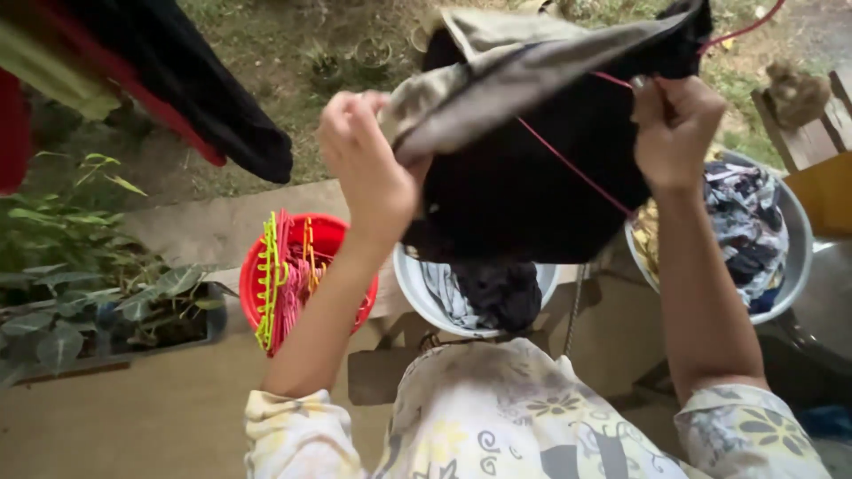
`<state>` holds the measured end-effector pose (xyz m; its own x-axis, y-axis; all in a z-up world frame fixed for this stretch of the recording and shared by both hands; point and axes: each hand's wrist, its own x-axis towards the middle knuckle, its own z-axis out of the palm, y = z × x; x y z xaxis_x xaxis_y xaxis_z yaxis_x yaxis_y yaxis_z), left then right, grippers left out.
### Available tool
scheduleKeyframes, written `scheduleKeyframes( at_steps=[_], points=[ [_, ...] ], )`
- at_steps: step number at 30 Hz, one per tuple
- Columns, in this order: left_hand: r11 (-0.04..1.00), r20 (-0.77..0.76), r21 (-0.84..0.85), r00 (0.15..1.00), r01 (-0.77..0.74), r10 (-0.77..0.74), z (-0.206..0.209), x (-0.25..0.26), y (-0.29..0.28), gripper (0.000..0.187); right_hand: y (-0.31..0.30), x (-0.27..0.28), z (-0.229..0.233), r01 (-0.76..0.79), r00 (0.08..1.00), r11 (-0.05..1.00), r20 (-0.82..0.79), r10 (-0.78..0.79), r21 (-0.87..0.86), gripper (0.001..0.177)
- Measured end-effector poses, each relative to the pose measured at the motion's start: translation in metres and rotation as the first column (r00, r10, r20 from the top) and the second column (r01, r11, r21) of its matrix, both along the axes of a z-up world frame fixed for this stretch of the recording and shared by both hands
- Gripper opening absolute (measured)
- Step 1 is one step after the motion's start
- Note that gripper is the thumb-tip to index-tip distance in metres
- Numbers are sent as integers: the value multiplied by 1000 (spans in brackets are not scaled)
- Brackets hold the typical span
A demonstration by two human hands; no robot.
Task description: Taking wet clothes from a basin, putting them on hangers, and hanging them on a clothesline.
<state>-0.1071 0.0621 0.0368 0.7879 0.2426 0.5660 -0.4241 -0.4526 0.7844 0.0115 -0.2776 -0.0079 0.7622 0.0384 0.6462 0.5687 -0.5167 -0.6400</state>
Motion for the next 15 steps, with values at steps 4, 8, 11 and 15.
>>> scheduleKeyframes(
  at_steps=[4, 8, 11, 15],
  points=[
    [676, 46, 735, 998, -58, 36, -116, -23, -73, 41, 34, -12, 28, -109, 991, 980, -54, 119, 165, 13],
    [892, 7, 429, 987, 141, -160, -153, 2, -135, 92, 79, -20, 65, -180, 959, 925, -149, 240, 334, 16],
    [974, 166, 13, 960, 228, -227, -168, 34, -172, 92, 92, 7, 49, -172, 968, 881, -88, 234, 441, 16],
    [867, -15, 58, 869, 495, -495, -231, 52, -257, 51, 110, 38, 39, -149, 987, 946, 105, 124, 289, 22]
  ],
)
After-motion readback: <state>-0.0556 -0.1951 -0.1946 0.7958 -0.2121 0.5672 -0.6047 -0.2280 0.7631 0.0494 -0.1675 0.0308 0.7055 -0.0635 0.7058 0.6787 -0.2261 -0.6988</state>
